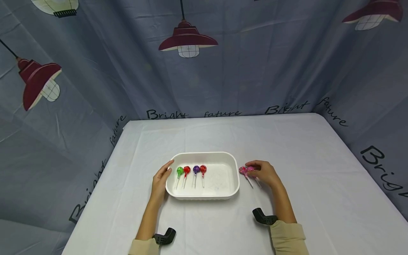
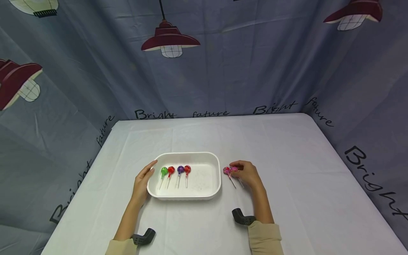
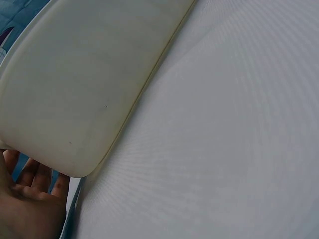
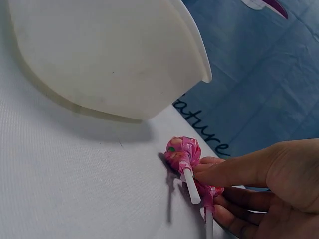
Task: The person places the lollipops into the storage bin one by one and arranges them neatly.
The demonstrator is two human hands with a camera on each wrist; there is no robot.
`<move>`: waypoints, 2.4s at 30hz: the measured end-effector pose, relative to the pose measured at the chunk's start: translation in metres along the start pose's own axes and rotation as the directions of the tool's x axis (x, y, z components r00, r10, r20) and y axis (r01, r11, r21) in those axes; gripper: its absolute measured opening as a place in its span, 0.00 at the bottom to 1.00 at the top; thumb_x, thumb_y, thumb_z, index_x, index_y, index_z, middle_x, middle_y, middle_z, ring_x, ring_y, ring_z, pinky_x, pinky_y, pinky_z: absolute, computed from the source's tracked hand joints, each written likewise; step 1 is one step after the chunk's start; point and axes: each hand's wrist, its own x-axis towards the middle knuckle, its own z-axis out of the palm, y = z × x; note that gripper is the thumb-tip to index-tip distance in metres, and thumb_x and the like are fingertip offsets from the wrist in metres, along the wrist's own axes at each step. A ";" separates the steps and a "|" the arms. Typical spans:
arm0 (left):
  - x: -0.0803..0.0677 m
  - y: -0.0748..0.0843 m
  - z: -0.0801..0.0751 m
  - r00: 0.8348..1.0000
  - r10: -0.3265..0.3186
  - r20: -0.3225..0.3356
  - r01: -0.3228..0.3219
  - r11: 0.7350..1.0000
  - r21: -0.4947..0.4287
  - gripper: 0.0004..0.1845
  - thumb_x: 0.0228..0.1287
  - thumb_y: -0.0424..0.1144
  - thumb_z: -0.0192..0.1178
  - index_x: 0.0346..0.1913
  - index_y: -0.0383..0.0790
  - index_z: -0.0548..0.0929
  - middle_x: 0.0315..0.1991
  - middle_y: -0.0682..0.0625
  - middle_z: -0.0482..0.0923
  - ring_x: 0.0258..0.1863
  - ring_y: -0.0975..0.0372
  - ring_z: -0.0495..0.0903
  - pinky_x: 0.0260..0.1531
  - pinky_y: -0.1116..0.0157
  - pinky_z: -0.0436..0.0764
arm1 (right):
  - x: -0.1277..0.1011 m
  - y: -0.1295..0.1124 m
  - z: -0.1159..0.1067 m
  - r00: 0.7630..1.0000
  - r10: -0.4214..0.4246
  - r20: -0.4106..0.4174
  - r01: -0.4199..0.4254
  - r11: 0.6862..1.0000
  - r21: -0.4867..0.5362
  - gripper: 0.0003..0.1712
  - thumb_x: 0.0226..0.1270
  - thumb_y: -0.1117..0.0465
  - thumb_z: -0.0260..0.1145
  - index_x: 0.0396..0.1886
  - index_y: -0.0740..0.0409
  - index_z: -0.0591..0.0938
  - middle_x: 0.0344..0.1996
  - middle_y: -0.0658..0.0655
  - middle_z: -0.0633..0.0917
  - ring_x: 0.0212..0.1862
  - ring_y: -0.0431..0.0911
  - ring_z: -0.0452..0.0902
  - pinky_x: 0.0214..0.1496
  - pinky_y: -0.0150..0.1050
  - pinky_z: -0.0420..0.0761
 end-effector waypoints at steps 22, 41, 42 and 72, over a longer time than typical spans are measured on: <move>0.001 -0.002 -0.001 1.000 -0.010 -0.010 0.010 1.000 0.017 0.18 0.67 0.41 0.53 0.59 0.48 0.76 0.62 0.58 0.68 0.64 0.68 0.61 0.62 0.73 0.60 | -0.003 0.001 0.000 0.995 0.019 -0.093 -0.019 1.000 -0.005 0.16 0.57 0.64 0.68 0.46 0.64 0.82 0.37 0.61 0.83 0.41 0.52 0.77 0.42 0.44 0.75; 0.002 -0.001 -0.001 1.000 -0.016 -0.009 0.017 1.000 0.015 0.17 0.68 0.36 0.51 0.58 0.47 0.76 0.62 0.57 0.67 0.63 0.68 0.61 0.62 0.73 0.61 | 0.008 -0.022 0.006 0.994 -0.017 -0.104 0.051 0.942 0.331 0.26 0.55 0.49 0.69 0.50 0.58 0.80 0.41 0.54 0.83 0.41 0.43 0.78 0.45 0.32 0.75; 0.002 -0.001 -0.001 1.000 -0.014 -0.008 0.014 1.000 0.016 0.17 0.68 0.36 0.51 0.58 0.47 0.76 0.62 0.57 0.67 0.64 0.68 0.61 0.62 0.73 0.61 | 0.009 -0.024 0.007 0.995 -0.018 -0.094 0.050 0.935 0.351 0.26 0.55 0.49 0.69 0.51 0.59 0.79 0.42 0.55 0.83 0.42 0.44 0.78 0.46 0.32 0.75; 0.002 0.000 -0.001 1.000 -0.007 0.002 0.007 1.000 0.018 0.18 0.67 0.44 0.54 0.58 0.48 0.76 0.62 0.58 0.67 0.63 0.67 0.61 0.62 0.72 0.61 | 0.029 -0.089 0.048 0.994 -0.092 0.061 0.050 0.867 0.496 0.21 0.55 0.65 0.70 0.49 0.67 0.78 0.41 0.61 0.83 0.40 0.46 0.81 0.50 0.38 0.79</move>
